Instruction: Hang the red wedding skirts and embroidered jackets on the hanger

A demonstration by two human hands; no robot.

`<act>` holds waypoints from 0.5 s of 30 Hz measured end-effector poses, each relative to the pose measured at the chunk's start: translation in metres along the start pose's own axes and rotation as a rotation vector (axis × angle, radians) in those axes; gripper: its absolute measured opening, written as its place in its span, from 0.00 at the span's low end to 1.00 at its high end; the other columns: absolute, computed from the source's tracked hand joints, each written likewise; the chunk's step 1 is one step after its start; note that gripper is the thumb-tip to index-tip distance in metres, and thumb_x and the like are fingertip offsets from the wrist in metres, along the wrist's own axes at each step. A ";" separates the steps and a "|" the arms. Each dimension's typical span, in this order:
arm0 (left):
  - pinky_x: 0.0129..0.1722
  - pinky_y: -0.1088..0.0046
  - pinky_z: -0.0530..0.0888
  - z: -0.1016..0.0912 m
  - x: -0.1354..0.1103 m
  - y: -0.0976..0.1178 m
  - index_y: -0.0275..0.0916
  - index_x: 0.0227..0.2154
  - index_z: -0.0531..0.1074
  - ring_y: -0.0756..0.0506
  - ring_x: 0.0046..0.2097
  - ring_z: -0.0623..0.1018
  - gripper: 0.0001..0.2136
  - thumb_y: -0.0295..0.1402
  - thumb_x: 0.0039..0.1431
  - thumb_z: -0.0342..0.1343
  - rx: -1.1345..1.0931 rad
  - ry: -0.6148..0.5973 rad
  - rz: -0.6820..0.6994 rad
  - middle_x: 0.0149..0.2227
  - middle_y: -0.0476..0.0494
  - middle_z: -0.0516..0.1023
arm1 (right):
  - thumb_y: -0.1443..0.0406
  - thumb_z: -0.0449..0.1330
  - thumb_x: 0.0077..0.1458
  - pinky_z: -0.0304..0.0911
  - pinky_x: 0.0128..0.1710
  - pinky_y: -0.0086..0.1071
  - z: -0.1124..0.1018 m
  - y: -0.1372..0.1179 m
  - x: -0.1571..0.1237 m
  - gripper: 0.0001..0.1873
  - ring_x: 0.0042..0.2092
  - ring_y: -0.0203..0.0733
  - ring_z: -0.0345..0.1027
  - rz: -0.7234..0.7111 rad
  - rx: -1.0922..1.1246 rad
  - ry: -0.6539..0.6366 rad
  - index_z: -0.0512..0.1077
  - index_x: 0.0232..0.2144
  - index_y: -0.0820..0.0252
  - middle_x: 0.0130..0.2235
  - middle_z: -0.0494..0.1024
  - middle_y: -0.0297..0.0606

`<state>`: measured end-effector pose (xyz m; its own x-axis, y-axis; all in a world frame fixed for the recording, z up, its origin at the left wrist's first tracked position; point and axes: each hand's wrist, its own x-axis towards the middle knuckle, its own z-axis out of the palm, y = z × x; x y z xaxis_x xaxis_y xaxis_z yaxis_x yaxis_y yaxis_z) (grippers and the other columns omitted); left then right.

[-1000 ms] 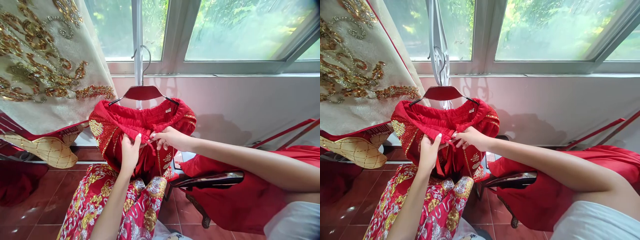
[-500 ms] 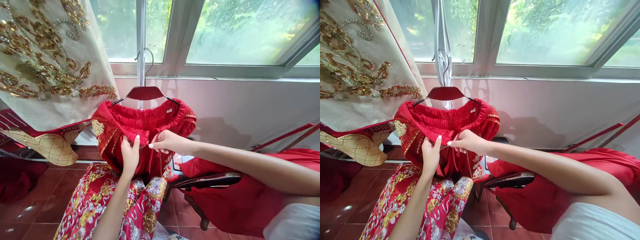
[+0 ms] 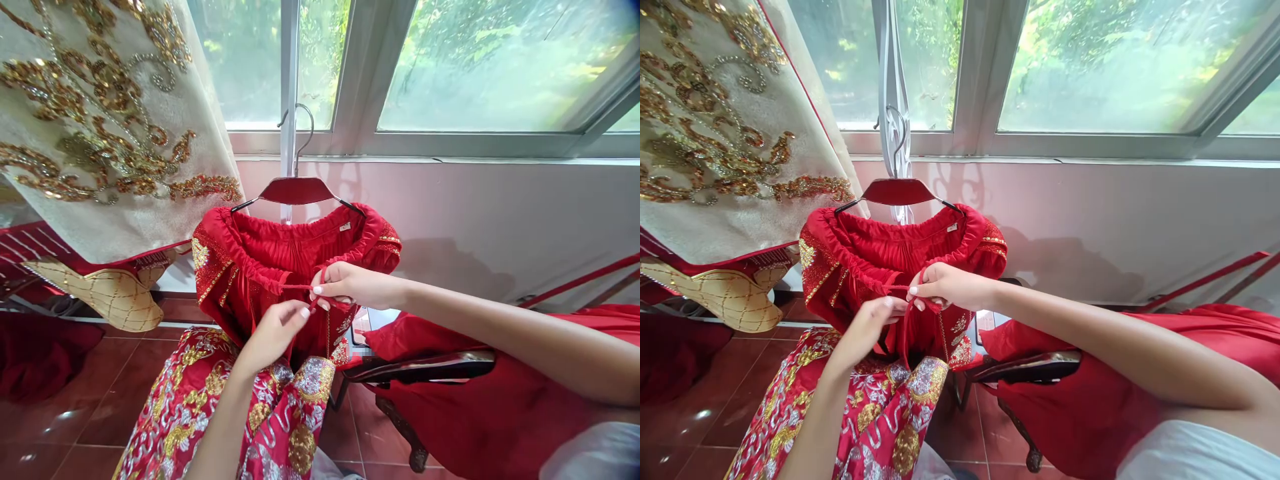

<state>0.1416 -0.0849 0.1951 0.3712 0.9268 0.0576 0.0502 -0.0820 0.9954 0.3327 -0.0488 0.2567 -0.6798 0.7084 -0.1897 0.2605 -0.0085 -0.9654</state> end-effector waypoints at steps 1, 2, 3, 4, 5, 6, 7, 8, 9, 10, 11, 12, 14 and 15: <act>0.44 0.65 0.75 0.002 -0.004 -0.002 0.41 0.24 0.72 0.43 0.37 0.79 0.16 0.46 0.59 0.50 0.017 -0.110 0.003 0.29 0.44 0.79 | 0.57 0.60 0.53 0.44 0.19 0.25 0.000 0.000 0.000 0.16 0.20 0.25 0.48 -0.007 -0.022 0.010 0.69 0.22 0.65 0.22 0.69 0.31; 0.44 0.66 0.75 0.002 -0.007 -0.004 0.42 0.26 0.72 0.44 0.35 0.78 0.14 0.44 0.60 0.49 0.025 -0.180 -0.004 0.28 0.45 0.78 | 0.57 0.60 0.52 0.44 0.19 0.25 0.000 0.000 0.000 0.16 0.20 0.26 0.48 -0.001 -0.048 0.027 0.69 0.22 0.65 0.21 0.68 0.30; 0.41 0.66 0.75 -0.001 -0.009 -0.006 0.42 0.26 0.72 0.45 0.31 0.77 0.14 0.43 0.61 0.49 0.031 -0.201 -0.016 0.26 0.47 0.77 | 0.58 0.60 0.51 0.44 0.19 0.26 0.000 -0.001 0.000 0.15 0.20 0.26 0.48 0.015 -0.079 0.054 0.69 0.21 0.64 0.21 0.68 0.30; 0.37 0.67 0.76 -0.004 -0.011 -0.008 0.42 0.27 0.72 0.47 0.26 0.75 0.14 0.42 0.61 0.48 0.045 -0.175 -0.025 0.23 0.48 0.75 | 0.58 0.61 0.50 0.44 0.19 0.26 0.000 -0.001 0.000 0.15 0.20 0.26 0.48 0.035 -0.112 0.082 0.69 0.21 0.64 0.20 0.67 0.29; 0.32 0.68 0.76 -0.009 -0.012 -0.007 0.42 0.28 0.73 0.48 0.23 0.73 0.13 0.41 0.61 0.49 0.078 -0.112 -0.021 0.20 0.49 0.73 | 0.59 0.62 0.50 0.44 0.19 0.26 0.000 -0.002 0.000 0.14 0.20 0.26 0.48 0.055 -0.143 0.107 0.70 0.21 0.64 0.19 0.67 0.29; 0.29 0.70 0.75 -0.015 -0.013 -0.004 0.41 0.29 0.74 0.48 0.22 0.72 0.12 0.41 0.60 0.51 0.132 -0.029 0.004 0.20 0.50 0.72 | 0.60 0.61 0.49 0.43 0.19 0.26 0.001 -0.003 0.000 0.13 0.19 0.26 0.48 0.073 -0.171 0.123 0.70 0.21 0.64 0.19 0.67 0.29; 0.28 0.71 0.75 -0.021 -0.013 0.002 0.41 0.30 0.76 0.48 0.23 0.73 0.10 0.39 0.59 0.53 0.200 0.058 0.050 0.21 0.49 0.74 | 0.60 0.60 0.50 0.43 0.19 0.26 0.002 -0.003 0.000 0.12 0.19 0.26 0.48 0.085 -0.194 0.129 0.70 0.21 0.64 0.19 0.67 0.29; 0.29 0.72 0.75 -0.027 -0.013 0.011 0.41 0.31 0.77 0.48 0.26 0.75 0.08 0.38 0.57 0.56 0.271 0.135 0.104 0.24 0.48 0.76 | 0.61 0.59 0.51 0.42 0.19 0.26 0.002 -0.003 -0.001 0.12 0.19 0.26 0.47 0.092 -0.213 0.126 0.71 0.21 0.65 0.19 0.67 0.29; 0.31 0.73 0.75 -0.033 -0.013 0.024 0.42 0.31 0.78 0.47 0.29 0.77 0.06 0.36 0.54 0.58 0.334 0.198 0.158 0.27 0.47 0.79 | 0.62 0.58 0.51 0.42 0.19 0.26 0.002 -0.003 -0.001 0.12 0.19 0.26 0.47 0.092 -0.232 0.115 0.71 0.22 0.65 0.19 0.67 0.29; 0.33 0.72 0.76 -0.039 -0.012 0.039 0.42 0.30 0.79 0.45 0.33 0.78 0.05 0.35 0.52 0.60 0.377 0.243 0.208 0.30 0.47 0.80 | 0.62 0.57 0.52 0.42 0.19 0.27 0.001 -0.003 -0.001 0.13 0.19 0.26 0.47 0.088 -0.251 0.102 0.71 0.21 0.65 0.19 0.67 0.30; 0.34 0.72 0.76 -0.045 -0.012 0.058 0.41 0.28 0.80 0.45 0.33 0.79 0.04 0.33 0.50 0.62 0.404 0.269 0.246 0.30 0.47 0.80 | 0.62 0.56 0.53 0.42 0.19 0.27 0.000 -0.002 -0.001 0.13 0.19 0.27 0.47 0.080 -0.272 0.091 0.71 0.21 0.65 0.19 0.68 0.30; 0.33 0.73 0.76 -0.050 -0.011 0.078 0.40 0.26 0.80 0.45 0.32 0.78 0.02 0.31 0.48 0.63 0.423 0.297 0.283 0.29 0.47 0.80 | 0.62 0.56 0.53 0.42 0.20 0.27 -0.001 -0.002 -0.002 0.13 0.20 0.27 0.47 0.069 -0.294 0.083 0.71 0.21 0.65 0.20 0.68 0.31; 0.32 0.74 0.76 -0.057 -0.008 0.121 0.37 0.25 0.80 0.47 0.30 0.78 0.02 0.27 0.45 0.64 0.504 0.329 0.352 0.25 0.49 0.78 | 0.62 0.55 0.53 0.43 0.20 0.27 -0.003 -0.001 -0.002 0.14 0.20 0.27 0.47 0.049 -0.323 0.074 0.72 0.20 0.64 0.20 0.68 0.31; 0.32 0.74 0.75 -0.057 -0.005 0.141 0.36 0.24 0.79 0.48 0.29 0.78 0.02 0.26 0.44 0.65 0.578 0.345 0.411 0.24 0.50 0.77 | 0.63 0.55 0.52 0.43 0.21 0.27 -0.004 -0.001 -0.002 0.14 0.20 0.27 0.47 0.044 -0.329 0.072 0.72 0.20 0.64 0.20 0.68 0.31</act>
<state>0.0940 -0.0800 0.3400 0.1608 0.8343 0.5274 0.4807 -0.5329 0.6964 0.3368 -0.0478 0.2587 -0.6161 0.7603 -0.2058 0.5041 0.1798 -0.8447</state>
